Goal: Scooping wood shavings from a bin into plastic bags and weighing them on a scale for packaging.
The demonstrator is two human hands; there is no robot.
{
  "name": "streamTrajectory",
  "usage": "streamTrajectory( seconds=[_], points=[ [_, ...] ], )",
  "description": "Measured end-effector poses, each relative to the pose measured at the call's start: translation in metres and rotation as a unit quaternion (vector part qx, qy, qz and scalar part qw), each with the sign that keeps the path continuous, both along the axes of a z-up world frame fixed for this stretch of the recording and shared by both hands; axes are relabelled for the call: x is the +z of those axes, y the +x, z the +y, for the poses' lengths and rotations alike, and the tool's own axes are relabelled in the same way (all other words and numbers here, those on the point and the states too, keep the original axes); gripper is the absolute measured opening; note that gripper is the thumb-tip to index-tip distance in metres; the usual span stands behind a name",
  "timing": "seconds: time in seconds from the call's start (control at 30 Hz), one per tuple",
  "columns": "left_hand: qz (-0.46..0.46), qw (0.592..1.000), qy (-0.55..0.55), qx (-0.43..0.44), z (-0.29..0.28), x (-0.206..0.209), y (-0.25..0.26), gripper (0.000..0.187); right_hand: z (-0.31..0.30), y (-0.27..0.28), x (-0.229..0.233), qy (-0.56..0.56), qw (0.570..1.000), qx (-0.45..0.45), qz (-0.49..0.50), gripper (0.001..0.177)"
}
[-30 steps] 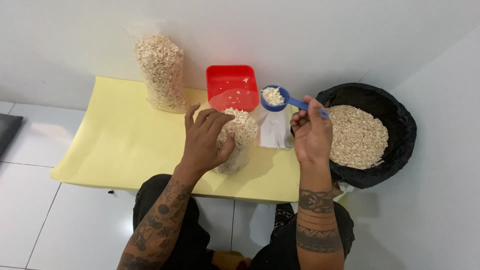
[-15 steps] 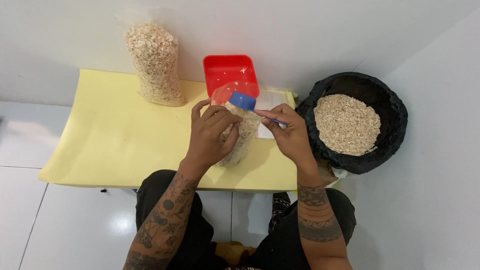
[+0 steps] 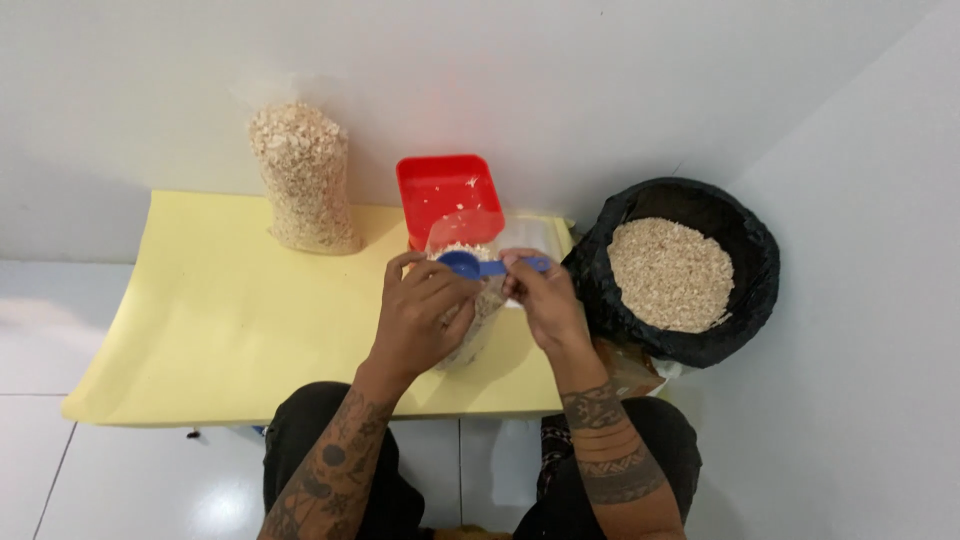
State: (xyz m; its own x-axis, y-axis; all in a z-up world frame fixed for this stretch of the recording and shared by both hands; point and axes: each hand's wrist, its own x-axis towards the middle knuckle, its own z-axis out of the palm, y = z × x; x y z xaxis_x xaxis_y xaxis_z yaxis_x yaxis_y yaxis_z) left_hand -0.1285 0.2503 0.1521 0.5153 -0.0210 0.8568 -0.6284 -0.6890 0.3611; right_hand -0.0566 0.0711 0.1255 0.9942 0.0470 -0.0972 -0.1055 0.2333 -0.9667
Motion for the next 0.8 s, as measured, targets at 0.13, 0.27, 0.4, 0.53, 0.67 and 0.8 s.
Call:
streamTrajectory(
  seconds=[0.13,0.27,0.4,0.53,0.67,0.8],
  points=[
    [0.001,1.0,0.003,0.009,-0.001,0.0,-0.001,0.017,0.0,0.001,0.0,-0.057,0.998,0.018,0.012,0.022],
    [0.019,1.0,0.01,0.015,-0.002,0.001,-0.002,0.016,-0.002,-0.001,-0.008,-0.111,0.994,0.019,-0.015,0.023],
    [0.013,1.0,0.007,0.018,-0.005,0.001,-0.001,0.012,0.001,-0.006,0.002,-0.129,0.991,0.012,-0.013,0.019],
    [0.008,1.0,0.009,0.021,-0.007,-0.007,0.002,0.016,-0.001,-0.008,-0.004,-0.149,0.988,0.014,-0.031,0.02],
    [0.006,1.0,0.014,0.026,-0.006,-0.001,0.0,0.011,0.004,-0.019,0.009,-0.141,0.987,0.026,-0.072,0.02],
    [-0.016,0.999,-0.014,0.038,-0.006,0.0,-0.001,0.014,-0.002,-0.026,0.014,-0.099,0.978,0.08,-0.164,0.021]
  ],
)
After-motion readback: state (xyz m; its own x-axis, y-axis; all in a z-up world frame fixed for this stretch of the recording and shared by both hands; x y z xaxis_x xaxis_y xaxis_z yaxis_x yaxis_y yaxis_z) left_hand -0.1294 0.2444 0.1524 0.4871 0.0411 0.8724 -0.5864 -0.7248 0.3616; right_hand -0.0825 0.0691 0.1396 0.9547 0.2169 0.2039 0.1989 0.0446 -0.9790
